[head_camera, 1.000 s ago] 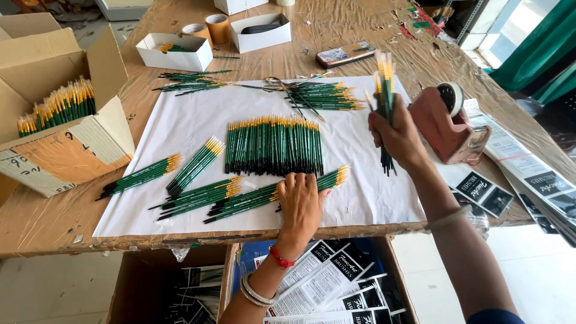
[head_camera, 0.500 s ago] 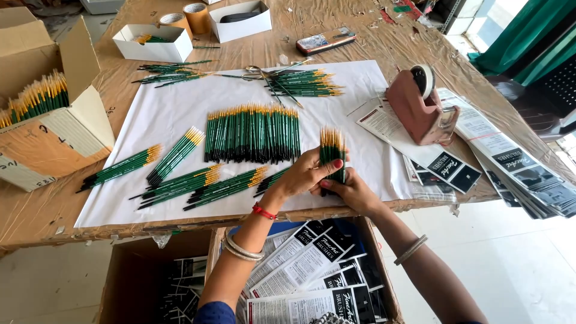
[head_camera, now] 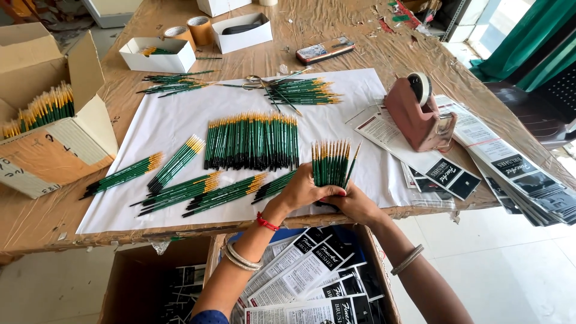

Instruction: The person sorts paintbrushes into small bundles by hand and then places them into plastic sleeves, occasionally adjusting the items in the bins and boxes around the workspace.

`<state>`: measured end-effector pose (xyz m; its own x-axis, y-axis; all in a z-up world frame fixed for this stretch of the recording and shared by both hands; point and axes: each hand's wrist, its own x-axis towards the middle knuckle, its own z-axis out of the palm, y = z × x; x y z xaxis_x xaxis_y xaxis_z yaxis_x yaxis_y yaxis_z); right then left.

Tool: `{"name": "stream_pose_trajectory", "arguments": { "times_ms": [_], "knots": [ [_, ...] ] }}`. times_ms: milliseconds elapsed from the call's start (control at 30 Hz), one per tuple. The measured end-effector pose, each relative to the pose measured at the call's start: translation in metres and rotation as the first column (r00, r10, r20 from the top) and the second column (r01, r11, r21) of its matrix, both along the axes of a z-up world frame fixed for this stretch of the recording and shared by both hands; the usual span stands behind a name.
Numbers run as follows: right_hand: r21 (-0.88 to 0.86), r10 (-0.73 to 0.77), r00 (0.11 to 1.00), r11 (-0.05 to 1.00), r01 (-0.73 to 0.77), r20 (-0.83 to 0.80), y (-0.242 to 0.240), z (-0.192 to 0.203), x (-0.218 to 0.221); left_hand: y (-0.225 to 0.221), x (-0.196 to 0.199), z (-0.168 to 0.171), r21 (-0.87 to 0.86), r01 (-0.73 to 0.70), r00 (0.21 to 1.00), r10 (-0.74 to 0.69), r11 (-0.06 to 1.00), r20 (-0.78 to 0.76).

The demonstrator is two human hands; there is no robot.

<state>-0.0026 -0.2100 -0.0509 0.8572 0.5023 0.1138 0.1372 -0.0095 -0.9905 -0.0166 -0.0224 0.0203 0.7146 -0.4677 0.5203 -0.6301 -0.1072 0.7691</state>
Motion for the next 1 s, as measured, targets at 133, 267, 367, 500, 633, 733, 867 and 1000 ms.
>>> {"name": "stream_pose_trajectory", "arguments": {
  "times_ms": [133,267,367,500,633,733,867,1000],
  "knots": [
    [0.006,0.030,1.000,1.000,-0.030,0.004,-0.001,-0.009,0.006,-0.001,-0.001,0.003,0.001,-0.010,1.000,0.010,1.000,-0.003],
    [0.002,-0.007,1.000,1.000,0.007,0.011,-0.001,-0.007,0.004,-0.002,-0.001,-0.001,0.033,-0.052,0.998,0.053,0.998,-0.034],
    [-0.039,-0.036,0.999,0.999,0.036,0.001,-0.001,0.000,0.003,-0.001,-0.001,0.001,-0.037,-0.030,1.000,0.030,0.999,0.004],
    [0.051,-0.001,0.998,0.999,0.004,-0.058,0.003,0.024,-0.008,0.002,-0.010,0.016,-0.263,-0.064,0.994,0.038,0.963,-0.104],
    [0.232,0.076,0.993,0.971,-0.055,-0.085,0.007,0.031,-0.013,0.011,0.004,-0.013,-0.326,-0.197,0.978,0.161,0.924,-0.135],
    [0.219,0.057,0.992,0.975,-0.031,-0.114,0.008,0.035,-0.014,0.012,0.007,-0.015,-0.328,-0.235,0.972,0.229,0.915,-0.059],
    [0.208,0.066,0.995,0.977,-0.049,-0.075,0.008,0.036,-0.014,0.009,0.007,-0.011,-0.324,-0.249,0.966,0.256,0.913,-0.020],
    [0.147,0.046,0.999,0.988,-0.044,-0.008,0.006,0.033,-0.013,0.007,0.007,-0.008,-0.307,-0.295,0.953,0.303,0.905,-0.023]
  ]
}}
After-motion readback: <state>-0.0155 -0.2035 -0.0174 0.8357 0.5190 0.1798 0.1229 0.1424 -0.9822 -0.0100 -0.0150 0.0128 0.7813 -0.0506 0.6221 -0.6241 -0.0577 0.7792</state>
